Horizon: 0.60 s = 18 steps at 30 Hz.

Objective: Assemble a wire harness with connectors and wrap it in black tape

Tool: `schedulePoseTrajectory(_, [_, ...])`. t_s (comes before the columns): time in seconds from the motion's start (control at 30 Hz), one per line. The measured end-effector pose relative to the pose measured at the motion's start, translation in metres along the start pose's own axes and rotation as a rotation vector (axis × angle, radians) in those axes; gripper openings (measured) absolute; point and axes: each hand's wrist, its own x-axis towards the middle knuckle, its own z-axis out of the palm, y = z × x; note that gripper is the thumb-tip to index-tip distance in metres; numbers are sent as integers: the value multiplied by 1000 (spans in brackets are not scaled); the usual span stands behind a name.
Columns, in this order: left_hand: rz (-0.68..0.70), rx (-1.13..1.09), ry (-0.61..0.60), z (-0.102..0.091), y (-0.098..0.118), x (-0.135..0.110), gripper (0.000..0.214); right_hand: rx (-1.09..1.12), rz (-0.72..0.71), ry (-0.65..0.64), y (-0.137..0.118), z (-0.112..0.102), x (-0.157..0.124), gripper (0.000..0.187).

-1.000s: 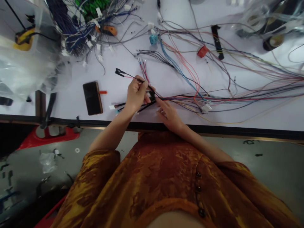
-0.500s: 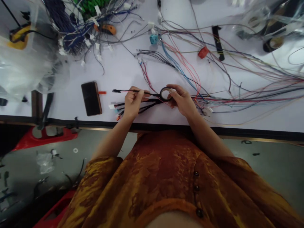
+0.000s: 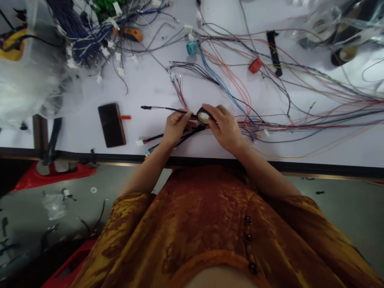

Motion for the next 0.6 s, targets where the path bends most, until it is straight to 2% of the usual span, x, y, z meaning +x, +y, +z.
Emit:
schedulePoseTrajectory(0.1, [46, 79, 47, -4, -3, 1, 20, 16, 40, -37, 6, 10, -5, 43])
schedulePoseTrajectory(0.27, [186, 290, 52, -5, 9, 6, 19, 216, 86, 89, 3, 29, -27, 40])
schedulePoseTrajectory(0.4, [285, 485, -81, 1, 28, 14, 22, 422, 327, 73, -9, 46, -37, 39])
schedulePoseTrajectory(0.47, [330, 543, -158, 6, 37, 20, 21, 561, 395, 54, -13, 56, -40, 44])
schedulePoseTrajectory(0.53, [339, 561, -236, 11, 44, 23, 20, 671, 381, -13, -16, 63, -42, 48])
schedulePoseTrajectory(0.6, [342, 574, -297, 16, 49, 21, 19, 691, 309, -118, -17, 63, -43, 40])
